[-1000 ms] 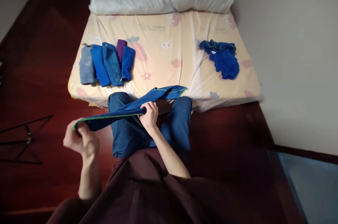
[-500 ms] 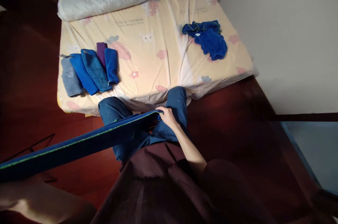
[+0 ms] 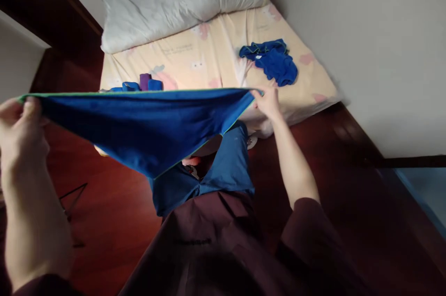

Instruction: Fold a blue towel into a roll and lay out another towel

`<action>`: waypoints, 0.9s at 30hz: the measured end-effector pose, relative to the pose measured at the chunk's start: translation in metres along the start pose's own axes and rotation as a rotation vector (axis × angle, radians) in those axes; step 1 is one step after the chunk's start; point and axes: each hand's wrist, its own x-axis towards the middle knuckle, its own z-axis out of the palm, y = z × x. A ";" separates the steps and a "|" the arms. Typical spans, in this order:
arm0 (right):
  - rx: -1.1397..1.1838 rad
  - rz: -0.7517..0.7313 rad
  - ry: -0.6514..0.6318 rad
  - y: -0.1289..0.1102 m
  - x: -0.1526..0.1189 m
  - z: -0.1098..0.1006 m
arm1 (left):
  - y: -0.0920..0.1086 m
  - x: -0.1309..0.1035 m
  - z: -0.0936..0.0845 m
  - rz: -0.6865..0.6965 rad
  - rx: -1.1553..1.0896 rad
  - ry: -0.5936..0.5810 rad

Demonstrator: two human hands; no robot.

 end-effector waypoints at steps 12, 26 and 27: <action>0.123 -0.002 0.182 -0.083 0.059 -0.119 | 0.076 0.045 0.047 0.107 -0.124 -0.123; 0.096 -0.088 0.192 -0.096 0.059 -0.184 | 0.091 0.070 0.032 0.090 -0.295 -0.362; 0.091 -0.085 0.195 -0.095 0.063 -0.185 | 0.093 0.072 0.035 0.072 -0.288 -0.382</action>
